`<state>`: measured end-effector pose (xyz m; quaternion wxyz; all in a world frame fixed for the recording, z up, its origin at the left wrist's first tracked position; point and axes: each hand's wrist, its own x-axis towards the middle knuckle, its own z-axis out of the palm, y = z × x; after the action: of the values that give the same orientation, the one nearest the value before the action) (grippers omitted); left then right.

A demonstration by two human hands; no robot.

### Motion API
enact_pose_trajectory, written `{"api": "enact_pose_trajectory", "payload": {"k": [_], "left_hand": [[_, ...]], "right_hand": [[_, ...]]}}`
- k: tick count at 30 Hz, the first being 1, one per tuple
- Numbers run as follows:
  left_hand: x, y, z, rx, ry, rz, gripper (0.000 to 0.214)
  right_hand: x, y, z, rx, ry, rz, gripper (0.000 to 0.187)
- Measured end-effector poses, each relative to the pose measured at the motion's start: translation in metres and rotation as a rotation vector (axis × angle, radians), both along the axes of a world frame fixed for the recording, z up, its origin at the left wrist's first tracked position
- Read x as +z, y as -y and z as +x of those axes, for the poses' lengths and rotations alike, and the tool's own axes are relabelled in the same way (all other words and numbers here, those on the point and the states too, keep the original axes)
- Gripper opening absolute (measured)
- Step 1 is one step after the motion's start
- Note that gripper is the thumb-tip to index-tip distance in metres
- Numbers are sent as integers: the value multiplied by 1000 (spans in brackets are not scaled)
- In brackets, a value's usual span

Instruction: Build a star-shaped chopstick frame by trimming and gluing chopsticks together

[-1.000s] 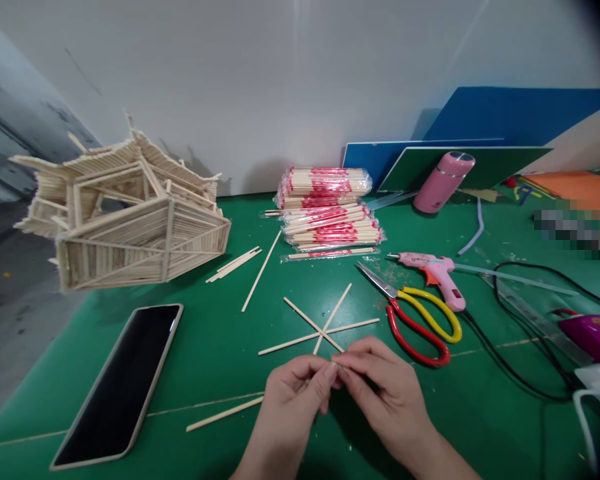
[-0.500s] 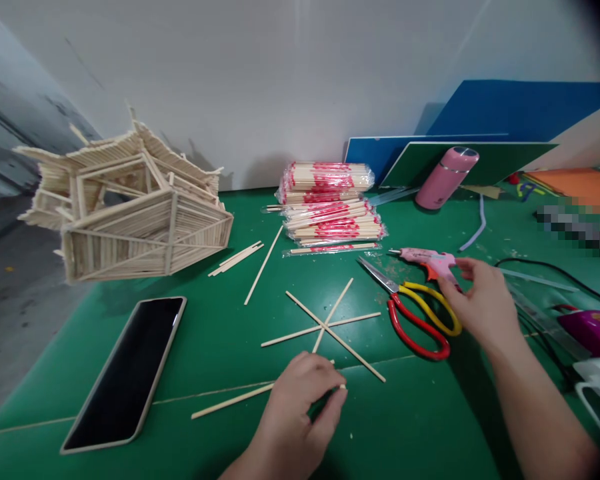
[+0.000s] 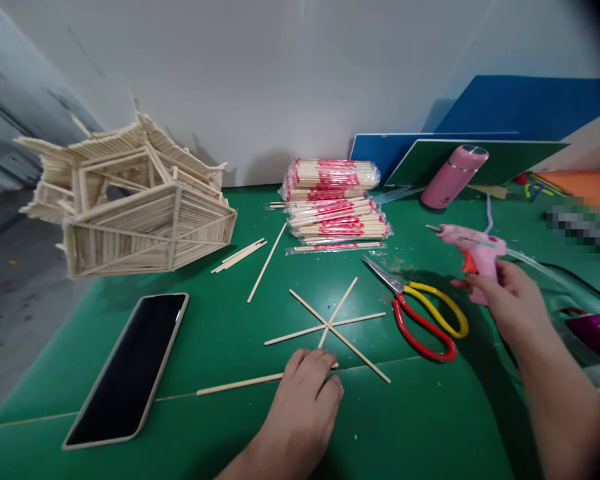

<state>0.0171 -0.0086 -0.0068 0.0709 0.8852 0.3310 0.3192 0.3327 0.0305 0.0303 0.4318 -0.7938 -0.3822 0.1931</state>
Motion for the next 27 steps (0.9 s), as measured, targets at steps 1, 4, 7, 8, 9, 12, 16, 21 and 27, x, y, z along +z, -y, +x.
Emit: {"api": "enact_pose_trajectory", "payload": {"k": [1, 4, 7, 8, 9, 12, 16, 21, 27], "left_hand": [[-2, 1, 0, -1, -11, -2, 20], [-4, 2, -1, 5, -18, 5, 19], [-4, 3, -3, 6, -44, -1, 17], [-3, 3, -4, 11, -46, -4, 16], [-3, 3, -4, 18, -46, -10, 16], [-2, 3, -6, 28, -21, -22, 17], [-2, 3, -6, 26, -9, -14, 18], [3, 1, -7, 5, -22, -13, 19], [7, 0, -8, -47, -44, -62, 17]], "right_hand": [[6, 4, -5, 36, -34, 12, 26], [18, 19, -22, 263, -138, -40, 13], [21, 34, -42, 474, -408, -174, 17], [21, 38, -48, 476, -455, -205, 22], [21, 42, -55, 477, -473, -225, 26], [22, 50, -74, 644, -409, -260, 25], [21, 60, -86, 761, -206, -258, 24], [18, 74, -89, 776, 43, -225, 22], [15, 83, -97, 800, 69, -243, 15]]}}
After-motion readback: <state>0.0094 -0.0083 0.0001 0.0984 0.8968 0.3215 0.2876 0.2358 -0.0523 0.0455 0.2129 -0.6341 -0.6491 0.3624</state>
